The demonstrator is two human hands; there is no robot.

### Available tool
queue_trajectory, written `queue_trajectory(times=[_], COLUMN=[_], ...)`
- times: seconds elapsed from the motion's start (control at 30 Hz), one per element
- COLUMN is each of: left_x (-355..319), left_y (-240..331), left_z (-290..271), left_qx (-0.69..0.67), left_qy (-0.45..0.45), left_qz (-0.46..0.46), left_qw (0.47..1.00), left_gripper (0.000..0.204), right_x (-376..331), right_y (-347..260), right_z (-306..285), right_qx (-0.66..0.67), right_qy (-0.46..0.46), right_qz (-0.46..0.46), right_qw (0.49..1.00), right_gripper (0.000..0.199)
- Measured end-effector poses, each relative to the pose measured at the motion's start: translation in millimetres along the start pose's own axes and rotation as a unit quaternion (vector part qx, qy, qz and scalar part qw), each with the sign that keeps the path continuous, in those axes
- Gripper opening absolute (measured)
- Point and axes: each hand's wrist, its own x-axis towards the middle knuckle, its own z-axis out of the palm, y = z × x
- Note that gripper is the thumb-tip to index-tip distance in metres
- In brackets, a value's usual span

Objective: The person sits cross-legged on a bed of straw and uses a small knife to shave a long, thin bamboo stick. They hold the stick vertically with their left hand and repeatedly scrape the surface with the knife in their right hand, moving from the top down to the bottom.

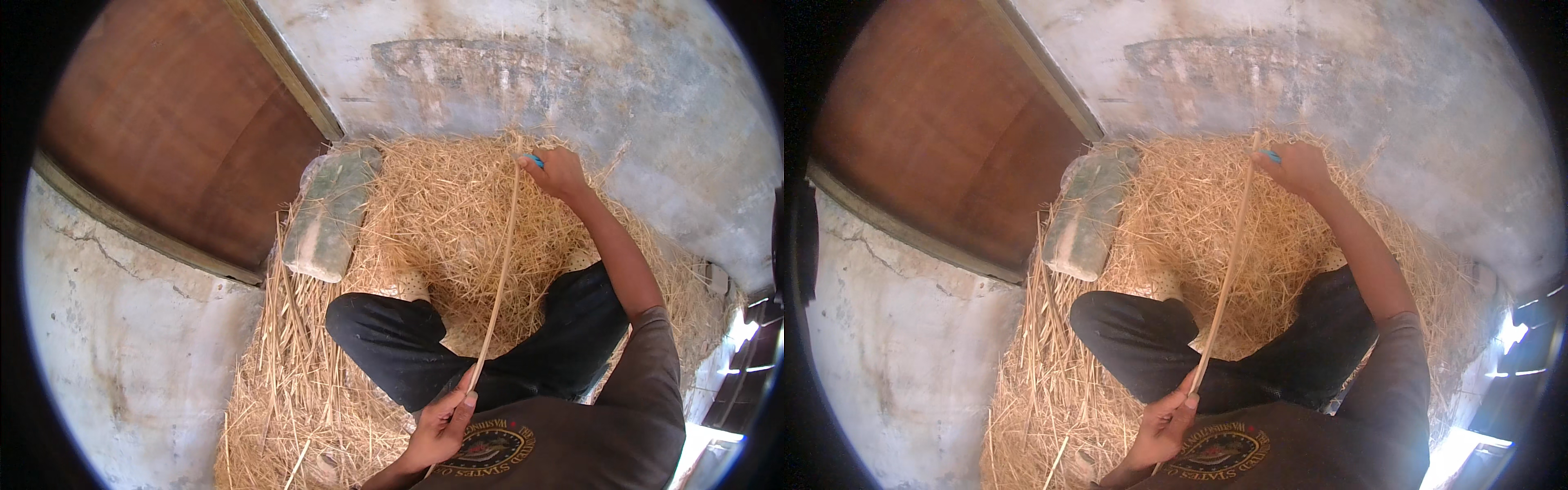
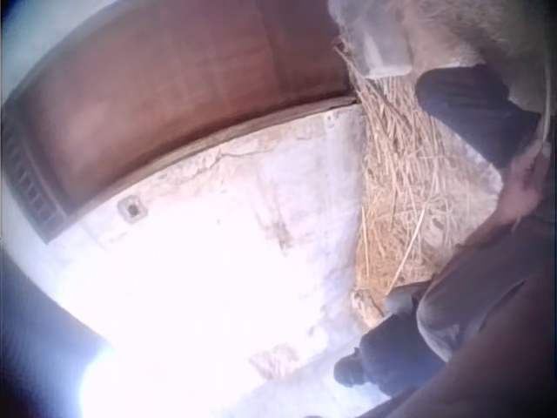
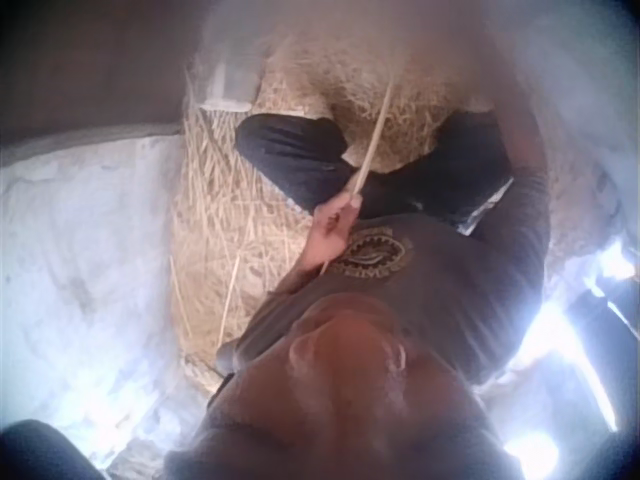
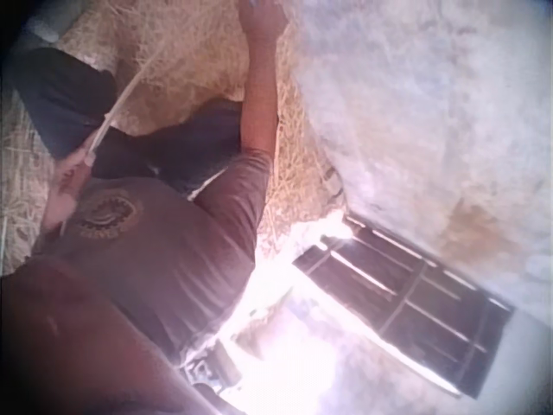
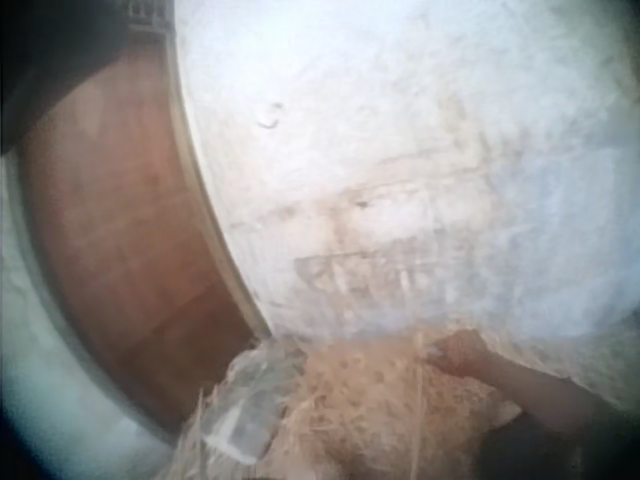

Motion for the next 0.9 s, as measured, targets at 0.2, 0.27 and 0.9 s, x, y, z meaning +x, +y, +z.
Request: queue_trajectory(times=[0.2,0.27,0.9], left_x=[-10,-1,78], left_y=[-17,-9,-16], left_z=[2,-8,-9], left_qx=[0.019,-0.094,-0.119], left_qy=[-0.04,-0.015,-0.072], left_qz=[0.173,0.054,0.018], left_qw=[0.984,0.994,0.99], left_gripper=[0.03,0.038,0.042], right_x=[12,10,-29], right_y=[99,88,-45], right_z=[10,19,-5], right_qx=[0.151,0.314,0.719], right_qy=[0.09,0.047,-0.111], right_qz=[0.234,0.294,0.236], right_qw=[0.956,0.901,0.644], right_gripper=[0.077,0.076,0.041])
